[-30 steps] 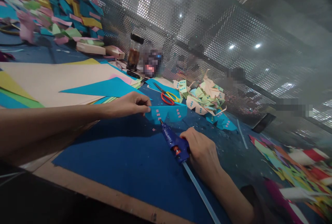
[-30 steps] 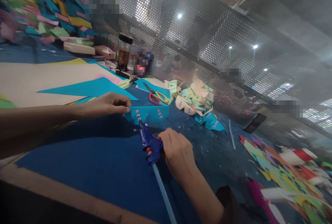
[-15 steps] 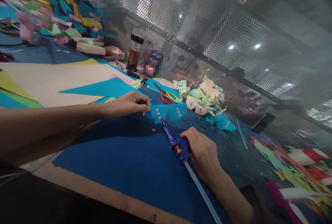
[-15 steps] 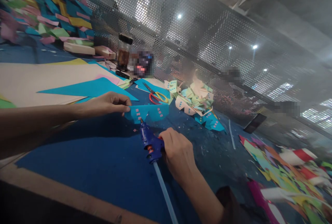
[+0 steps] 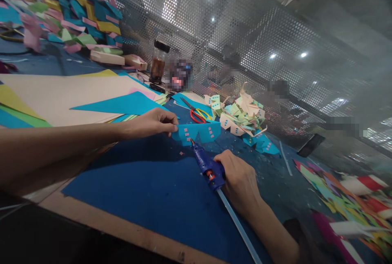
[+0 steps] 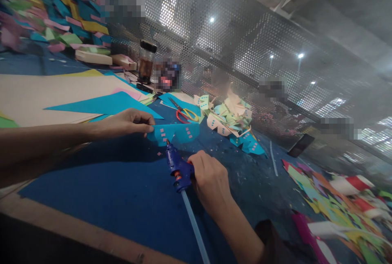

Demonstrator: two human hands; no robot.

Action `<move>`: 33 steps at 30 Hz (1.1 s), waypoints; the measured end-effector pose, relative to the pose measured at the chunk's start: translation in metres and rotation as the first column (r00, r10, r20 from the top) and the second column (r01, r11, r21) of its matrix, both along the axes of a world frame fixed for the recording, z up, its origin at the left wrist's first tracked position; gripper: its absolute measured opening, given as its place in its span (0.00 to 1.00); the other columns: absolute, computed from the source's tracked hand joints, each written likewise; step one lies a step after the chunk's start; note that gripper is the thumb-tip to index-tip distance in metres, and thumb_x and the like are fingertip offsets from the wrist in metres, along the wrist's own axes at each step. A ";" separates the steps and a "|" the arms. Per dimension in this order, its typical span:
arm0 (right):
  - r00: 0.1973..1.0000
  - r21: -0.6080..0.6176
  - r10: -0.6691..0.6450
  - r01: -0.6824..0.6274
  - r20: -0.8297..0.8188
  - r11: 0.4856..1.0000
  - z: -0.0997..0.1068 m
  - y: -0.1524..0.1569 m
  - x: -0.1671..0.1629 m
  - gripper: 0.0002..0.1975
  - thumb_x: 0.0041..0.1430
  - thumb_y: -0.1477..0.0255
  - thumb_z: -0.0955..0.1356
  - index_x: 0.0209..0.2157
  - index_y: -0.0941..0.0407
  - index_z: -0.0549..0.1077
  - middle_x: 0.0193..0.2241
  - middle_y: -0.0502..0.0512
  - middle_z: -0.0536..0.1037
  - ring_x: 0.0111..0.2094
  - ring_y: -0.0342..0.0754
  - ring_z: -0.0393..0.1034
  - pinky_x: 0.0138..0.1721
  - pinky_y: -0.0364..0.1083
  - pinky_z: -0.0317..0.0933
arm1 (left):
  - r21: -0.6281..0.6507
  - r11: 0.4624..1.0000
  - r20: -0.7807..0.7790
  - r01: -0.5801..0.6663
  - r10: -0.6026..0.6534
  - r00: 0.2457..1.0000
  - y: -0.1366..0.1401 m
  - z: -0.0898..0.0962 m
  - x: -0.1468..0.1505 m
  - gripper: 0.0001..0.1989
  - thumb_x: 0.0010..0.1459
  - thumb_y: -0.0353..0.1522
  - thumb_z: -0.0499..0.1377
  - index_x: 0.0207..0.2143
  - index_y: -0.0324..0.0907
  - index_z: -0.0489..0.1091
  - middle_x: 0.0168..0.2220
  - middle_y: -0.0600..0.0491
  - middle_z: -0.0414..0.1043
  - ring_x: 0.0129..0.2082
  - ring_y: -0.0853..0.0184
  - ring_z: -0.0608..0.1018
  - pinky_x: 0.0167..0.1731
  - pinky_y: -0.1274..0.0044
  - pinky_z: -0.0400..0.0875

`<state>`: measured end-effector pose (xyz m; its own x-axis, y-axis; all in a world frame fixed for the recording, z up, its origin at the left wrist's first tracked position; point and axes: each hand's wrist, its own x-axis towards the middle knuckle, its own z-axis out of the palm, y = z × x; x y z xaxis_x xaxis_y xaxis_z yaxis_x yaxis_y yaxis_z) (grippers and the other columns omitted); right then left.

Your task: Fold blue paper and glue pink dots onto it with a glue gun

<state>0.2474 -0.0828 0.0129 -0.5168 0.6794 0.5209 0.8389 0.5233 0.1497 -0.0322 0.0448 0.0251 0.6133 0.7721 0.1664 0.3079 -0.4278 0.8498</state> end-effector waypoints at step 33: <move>1.000 -0.007 0.029 -0.029 0.001 1.000 0.000 0.000 -0.003 0.07 0.67 0.72 0.63 0.35 0.56 0.70 0.29 0.52 0.72 0.29 0.46 0.68 0.31 0.45 0.55 | 0.008 0.999 0.003 0.031 -0.031 1.000 -0.001 0.000 0.000 0.09 0.55 0.36 0.59 0.25 0.40 0.71 0.24 0.55 0.71 0.26 0.69 0.69 0.27 0.77 0.56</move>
<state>0.2445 -0.0831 0.0128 -0.5371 0.6673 0.5160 0.8230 0.5487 0.1470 -0.0323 0.0442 0.0252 0.6362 0.7516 0.1742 0.2917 -0.4433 0.8476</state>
